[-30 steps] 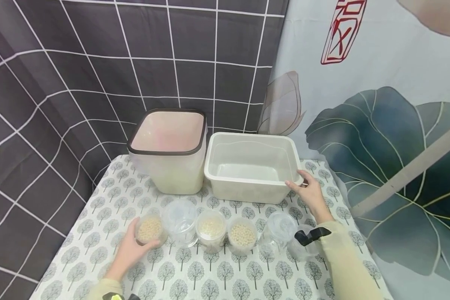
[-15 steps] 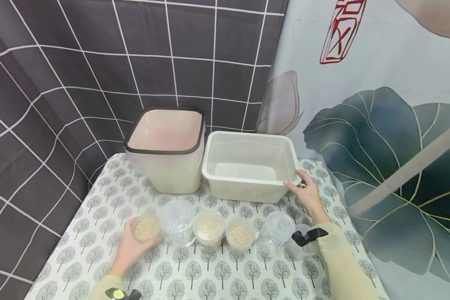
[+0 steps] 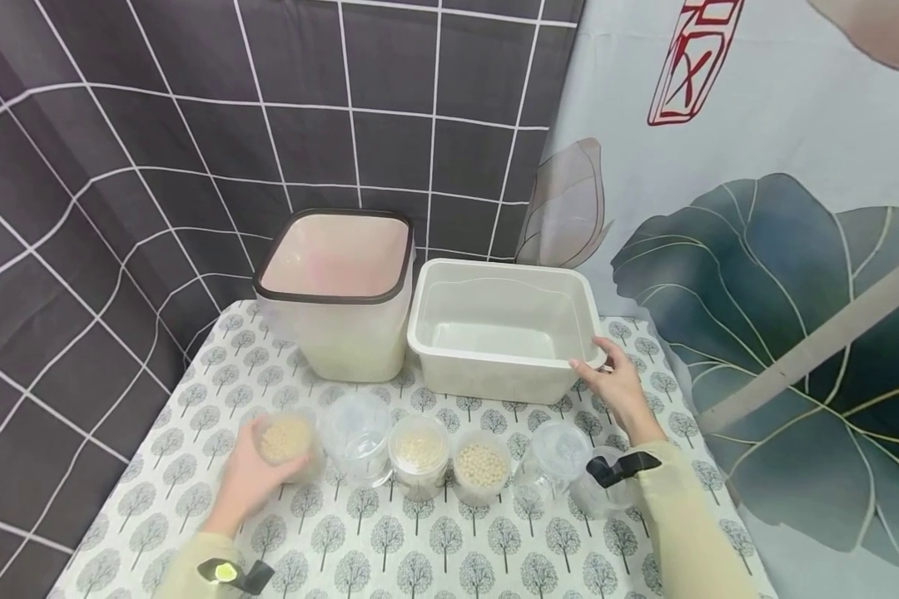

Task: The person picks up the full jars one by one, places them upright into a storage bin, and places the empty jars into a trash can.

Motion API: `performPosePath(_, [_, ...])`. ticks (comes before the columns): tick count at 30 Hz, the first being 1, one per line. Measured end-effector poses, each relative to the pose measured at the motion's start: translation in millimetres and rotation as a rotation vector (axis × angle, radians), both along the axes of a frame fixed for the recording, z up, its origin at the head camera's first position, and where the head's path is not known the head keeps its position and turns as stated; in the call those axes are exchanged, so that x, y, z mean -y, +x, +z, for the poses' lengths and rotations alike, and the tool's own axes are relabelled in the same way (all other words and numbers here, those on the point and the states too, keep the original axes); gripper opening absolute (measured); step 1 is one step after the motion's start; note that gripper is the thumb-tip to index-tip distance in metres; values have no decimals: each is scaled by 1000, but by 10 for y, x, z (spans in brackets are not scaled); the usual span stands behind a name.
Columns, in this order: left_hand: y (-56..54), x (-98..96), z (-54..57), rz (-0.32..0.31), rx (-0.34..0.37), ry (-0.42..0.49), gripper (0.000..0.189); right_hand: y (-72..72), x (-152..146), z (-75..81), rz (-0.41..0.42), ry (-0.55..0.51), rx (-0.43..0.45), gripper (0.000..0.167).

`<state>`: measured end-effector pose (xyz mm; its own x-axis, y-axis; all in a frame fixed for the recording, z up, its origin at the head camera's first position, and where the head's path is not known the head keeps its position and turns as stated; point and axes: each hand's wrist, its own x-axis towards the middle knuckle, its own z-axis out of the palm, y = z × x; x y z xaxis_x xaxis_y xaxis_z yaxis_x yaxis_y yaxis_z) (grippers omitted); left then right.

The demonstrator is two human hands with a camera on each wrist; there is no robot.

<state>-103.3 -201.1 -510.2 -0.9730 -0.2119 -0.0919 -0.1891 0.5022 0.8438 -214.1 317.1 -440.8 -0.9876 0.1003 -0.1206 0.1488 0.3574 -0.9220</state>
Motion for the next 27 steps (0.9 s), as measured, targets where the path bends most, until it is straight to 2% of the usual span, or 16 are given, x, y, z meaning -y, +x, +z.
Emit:
performPosePath(9, [-34,58,249,28,-18,-21,111,-4,5,5,-6,-24,1,83])
performPosePath(16, [-46,68,434,28,-34,-64,113,-19,0,5,-12,-56,13,85])
performPosePath(23, [-59,62,609,23,-90,-122,108,-19,7,-10,-13,-84,12,84])
performPosePath(27, [-73,54,699,17,-89,-138,108,-18,6,-17,-20,-80,14,85])
